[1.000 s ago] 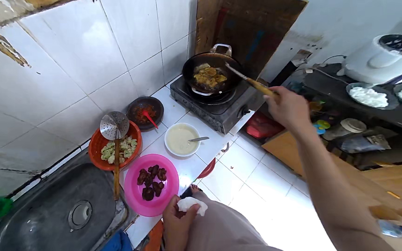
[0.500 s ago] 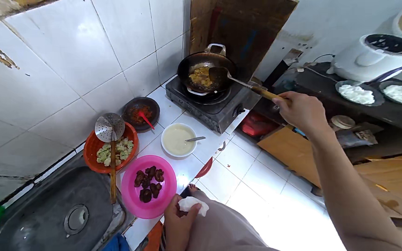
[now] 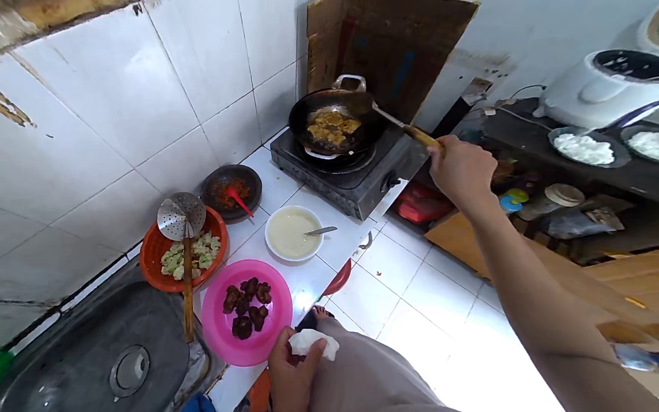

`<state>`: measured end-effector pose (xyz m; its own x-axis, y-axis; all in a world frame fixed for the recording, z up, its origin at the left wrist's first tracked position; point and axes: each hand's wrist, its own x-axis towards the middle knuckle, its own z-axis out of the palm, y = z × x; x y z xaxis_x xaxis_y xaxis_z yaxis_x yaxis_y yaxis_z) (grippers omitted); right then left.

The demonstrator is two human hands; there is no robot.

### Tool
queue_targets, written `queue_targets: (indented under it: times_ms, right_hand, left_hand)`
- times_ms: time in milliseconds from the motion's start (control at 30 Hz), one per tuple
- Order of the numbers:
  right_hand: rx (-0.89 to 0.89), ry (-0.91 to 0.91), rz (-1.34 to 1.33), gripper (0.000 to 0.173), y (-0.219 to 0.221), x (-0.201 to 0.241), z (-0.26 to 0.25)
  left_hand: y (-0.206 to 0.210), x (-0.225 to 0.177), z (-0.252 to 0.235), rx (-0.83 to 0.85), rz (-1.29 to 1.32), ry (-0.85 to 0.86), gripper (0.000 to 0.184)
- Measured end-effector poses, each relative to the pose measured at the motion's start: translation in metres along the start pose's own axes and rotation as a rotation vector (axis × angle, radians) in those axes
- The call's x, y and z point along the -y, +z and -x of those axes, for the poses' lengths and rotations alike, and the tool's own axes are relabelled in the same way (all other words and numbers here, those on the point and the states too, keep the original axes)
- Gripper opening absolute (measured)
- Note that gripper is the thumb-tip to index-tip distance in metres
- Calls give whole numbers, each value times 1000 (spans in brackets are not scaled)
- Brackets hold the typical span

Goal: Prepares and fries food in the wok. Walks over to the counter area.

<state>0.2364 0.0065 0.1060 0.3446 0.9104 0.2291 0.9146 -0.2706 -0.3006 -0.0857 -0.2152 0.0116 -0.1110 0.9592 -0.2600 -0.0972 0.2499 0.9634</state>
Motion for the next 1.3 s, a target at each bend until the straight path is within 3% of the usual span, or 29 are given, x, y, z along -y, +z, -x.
queue_targets:
  times_ms: [133,233,400,533,1300]
  right_hand:
    - [59,37,72,36,-22,10,8]
    - [8,-3,66,35,-32,17,15]
    - [-10,-120,-17,33,-7,25,14]
    - [6,-97,-14,33,13,26,9]
    - [38,-7,12,31,5,39,13]
  left_hand:
    - [-2,-1,-1,-7,-12,18,16]
    - [-1,0,-1,-26,4,9,17]
    - [2,-2,-3,1,-4,44,17]
    - [3,-5,-3,16,-9,39,18]
    - [7,-1,0,-12,-1,32,18]
